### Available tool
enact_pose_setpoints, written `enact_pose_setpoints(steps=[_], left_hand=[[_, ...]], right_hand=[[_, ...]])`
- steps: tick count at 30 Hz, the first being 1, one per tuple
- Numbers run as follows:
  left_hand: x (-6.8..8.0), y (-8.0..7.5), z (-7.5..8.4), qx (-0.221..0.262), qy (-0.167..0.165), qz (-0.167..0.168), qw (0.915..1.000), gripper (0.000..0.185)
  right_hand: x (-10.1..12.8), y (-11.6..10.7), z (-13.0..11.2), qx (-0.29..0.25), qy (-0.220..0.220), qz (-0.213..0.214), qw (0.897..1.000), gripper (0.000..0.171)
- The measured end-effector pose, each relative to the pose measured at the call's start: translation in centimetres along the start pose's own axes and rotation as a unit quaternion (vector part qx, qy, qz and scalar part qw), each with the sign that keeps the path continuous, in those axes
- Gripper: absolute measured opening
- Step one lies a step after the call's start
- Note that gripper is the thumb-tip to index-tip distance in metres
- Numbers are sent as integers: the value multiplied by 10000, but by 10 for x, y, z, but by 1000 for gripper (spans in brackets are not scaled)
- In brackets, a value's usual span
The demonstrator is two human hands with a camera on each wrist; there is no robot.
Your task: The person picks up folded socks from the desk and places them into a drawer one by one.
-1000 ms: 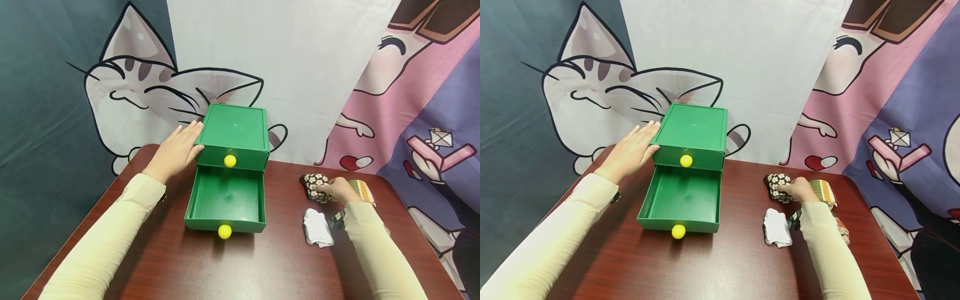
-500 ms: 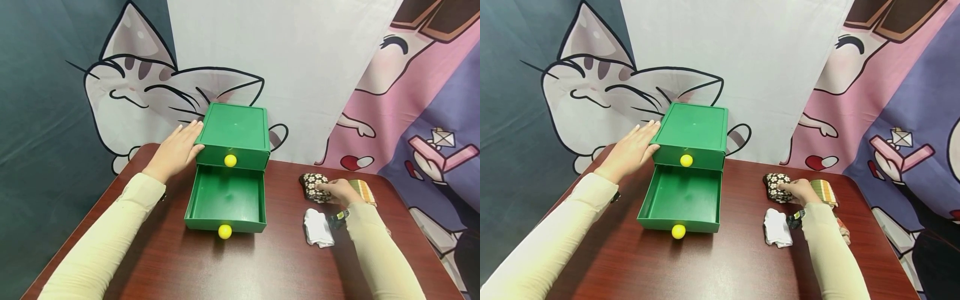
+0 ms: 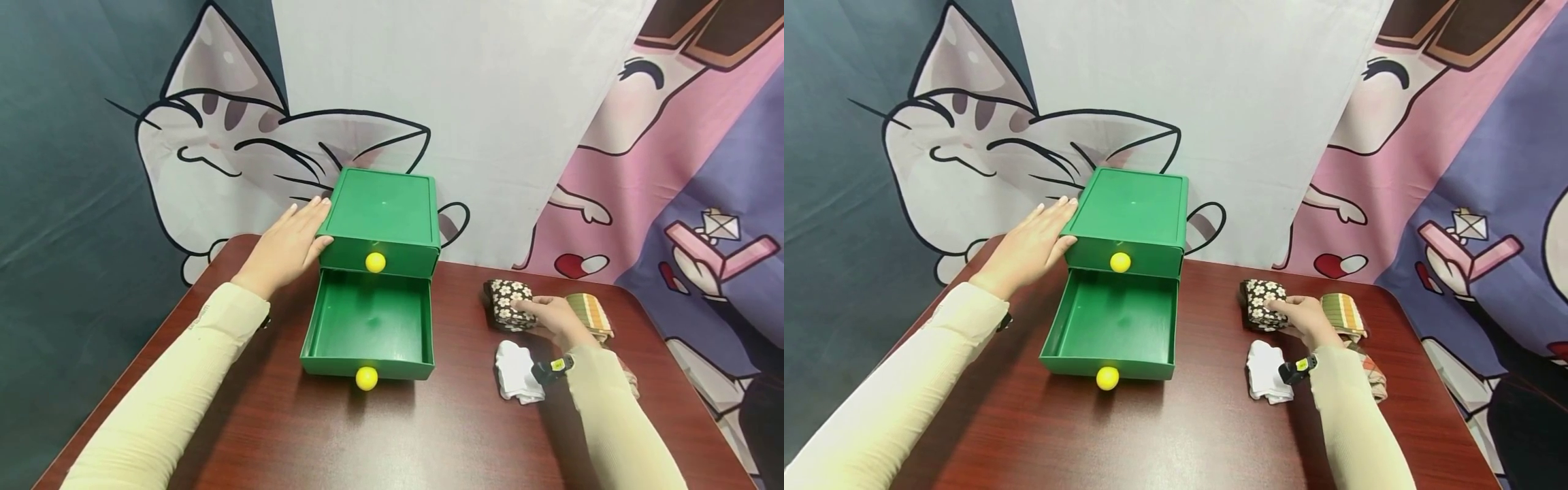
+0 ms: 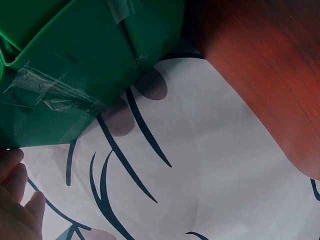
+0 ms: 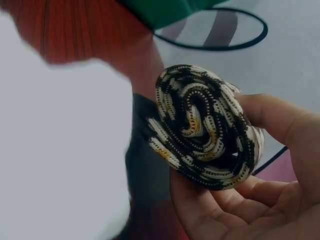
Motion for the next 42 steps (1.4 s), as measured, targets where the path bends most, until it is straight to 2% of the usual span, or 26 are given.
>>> enact_pose_setpoints(steps=[3,9,11,16,21,26,30,34,42], left_hand=[[0,0,0,-14,12,21,10000,63],[0,1,-1,-25,9,24,10000,63],[0,0,0,-19,-7,13,10000,63],[0,1,0,-41,-39,-34,10000,63],[0,-1,1,-40,-56,-52,10000,63],[0,-1,1,-40,-57,-76,9999,63],[0,-1,1,-32,-59,-83,9999,62],[0,-1,2,-33,-50,-68,10000,62],[0,-1,2,-67,-88,-115,9999,62]], right_hand=[[4,5,-5,-244,-93,96,9996,39],[13,15,-15,-1104,-239,239,9933,12],[16,19,-18,-1300,-273,279,9907,12],[24,27,-28,-1574,-365,402,9861,26],[34,34,-40,-1890,-585,436,9793,23],[46,42,-55,-2048,-801,467,9744,31],[54,49,-67,-2124,-999,455,9710,24],[61,57,-79,-2428,-1173,421,9620,13],[78,73,-99,-2840,-1514,278,9464,18]])
Point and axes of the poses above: each hand's wrist, its own x-axis away from the middle knuckle, its own y-axis out of the palm, z = x × y, the point moved 3 cm from there along -x, towards the middle knuckle, and after that the axes turned 10 degrees about -y, right-handed, at the moved point
